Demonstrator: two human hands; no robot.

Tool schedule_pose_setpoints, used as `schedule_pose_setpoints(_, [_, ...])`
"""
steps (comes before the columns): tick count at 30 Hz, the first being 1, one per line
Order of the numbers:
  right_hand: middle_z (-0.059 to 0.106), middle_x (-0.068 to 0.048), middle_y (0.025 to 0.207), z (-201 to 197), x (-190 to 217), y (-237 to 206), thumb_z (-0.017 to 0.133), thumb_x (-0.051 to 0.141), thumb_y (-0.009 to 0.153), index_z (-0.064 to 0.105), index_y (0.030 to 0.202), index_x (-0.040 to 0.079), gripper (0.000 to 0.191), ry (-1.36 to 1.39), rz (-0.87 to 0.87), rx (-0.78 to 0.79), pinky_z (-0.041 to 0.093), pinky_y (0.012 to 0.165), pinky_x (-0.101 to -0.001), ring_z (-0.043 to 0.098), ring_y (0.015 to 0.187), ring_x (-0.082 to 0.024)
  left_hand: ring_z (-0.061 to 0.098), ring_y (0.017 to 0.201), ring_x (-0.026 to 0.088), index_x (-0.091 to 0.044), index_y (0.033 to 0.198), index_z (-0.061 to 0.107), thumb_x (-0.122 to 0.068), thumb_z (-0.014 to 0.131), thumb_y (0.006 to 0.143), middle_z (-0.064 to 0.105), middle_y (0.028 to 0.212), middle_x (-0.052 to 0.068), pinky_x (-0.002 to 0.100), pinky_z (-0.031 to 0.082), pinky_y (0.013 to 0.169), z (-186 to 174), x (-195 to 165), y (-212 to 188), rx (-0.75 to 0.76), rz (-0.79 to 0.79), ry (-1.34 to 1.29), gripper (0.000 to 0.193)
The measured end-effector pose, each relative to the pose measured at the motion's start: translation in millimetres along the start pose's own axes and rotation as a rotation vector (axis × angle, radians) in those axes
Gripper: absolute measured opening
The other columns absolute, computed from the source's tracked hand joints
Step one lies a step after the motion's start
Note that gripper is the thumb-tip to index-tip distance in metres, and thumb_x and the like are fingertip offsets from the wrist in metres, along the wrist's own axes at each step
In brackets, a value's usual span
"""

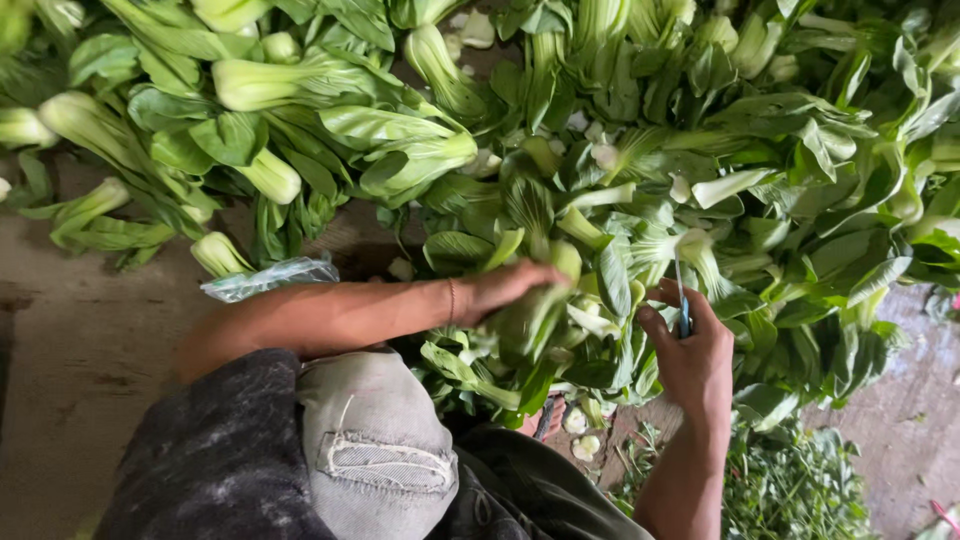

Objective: The person sits on the floor and trims bok choy with a small knife, removing outer leaves and cutting the base. Trimmed pieces are placed in a pile to the left, while scraps fall to the floor.

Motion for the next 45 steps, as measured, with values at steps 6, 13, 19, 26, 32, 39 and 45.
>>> schedule_pose_setpoints(6, [0.078,-0.002,0.107,-1,-1,-4,0.078,0.018,0.089,0.068,0.131,0.005,0.045,0.033,-0.009,0.018,0.048,0.063,-0.0259,0.053,0.067,-0.006,0.052,0.133,0.023,-0.008,0.149,0.047,-0.067,0.045,0.098,0.057,0.143,0.01,0.037,0.038,0.118,-69,-128,-98,-0.177,1.503,-0.301,0.078])
schedule_pose_setpoints(13, [0.079,-0.006,0.115,15,-1,4,0.078,0.023,0.09,0.068,0.13,0.007,0.044,-0.043,-0.001,0.109,0.057,0.076,-0.03,0.073,0.083,-0.013,0.029,0.129,0.047,-0.001,0.153,0.045,-0.057,0.058,0.102,0.038,0.144,0.034,0.057,0.024,0.109,-125,-142,-69,-0.898,0.754,0.8,0.077])
schedule_pose_setpoints(19, [0.077,-0.007,0.117,26,0,-3,0.078,0.023,0.088,0.067,0.128,0.007,0.045,-0.049,0.053,0.249,0.06,0.08,-0.0337,0.077,0.091,-0.017,0.03,0.142,0.042,-0.001,0.147,0.044,-0.043,0.091,0.061,0.046,0.146,0.029,0.058,0.015,0.117,-131,-114,-21,-0.974,0.19,2.105,0.106])
schedule_pose_setpoints(26, [0.078,-0.011,0.101,24,7,-11,0.075,0.019,0.091,0.067,0.124,0.004,0.037,-0.037,-0.048,0.246,0.058,0.074,-0.036,0.075,0.082,-0.019,0.051,0.12,0.035,0.001,0.131,0.059,-0.046,0.095,0.058,0.058,0.127,0.022,0.052,0.039,0.103,-148,-124,-24,-1.066,0.141,2.171,0.095])
schedule_pose_setpoints(32, [0.075,-0.014,0.092,19,19,-17,0.068,0.016,0.097,0.068,0.122,0.005,0.028,-0.008,-0.259,0.134,0.056,0.068,-0.0362,0.073,0.077,-0.023,0.06,0.116,0.031,-0.006,0.137,0.051,-0.055,0.093,0.082,0.06,0.13,0.015,0.046,0.048,0.102,-72,-120,-53,-0.65,1.028,1.725,0.085])
schedule_pose_setpoints(39, [0.068,-0.014,0.094,28,32,-35,0.083,0.046,0.081,0.059,0.132,0.002,0.071,0.099,-0.296,0.056,0.054,0.072,-0.0342,0.067,0.081,-0.024,0.062,0.116,0.03,-0.006,0.138,0.047,-0.064,0.084,0.087,0.06,0.125,0.015,0.048,0.047,0.103,30,-69,-53,-0.427,1.005,1.515,0.086])
schedule_pose_setpoints(45, [0.062,-0.014,0.13,43,12,-40,0.085,0.054,0.085,0.044,0.147,-0.007,0.096,0.513,-0.211,0.119,0.052,0.101,-0.0318,0.061,0.119,-0.021,0.059,0.128,0.036,0.002,0.154,0.035,-0.063,0.075,0.095,0.054,0.136,0.022,0.048,0.05,0.111,58,-46,-54,-0.271,0.885,1.268,0.097])
Point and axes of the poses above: each hand's wrist, its own y-axis towards the middle knuckle, its own z-axis out of the palm, x = y × z, the point moved 2 cm from there along y, towards the middle knuckle
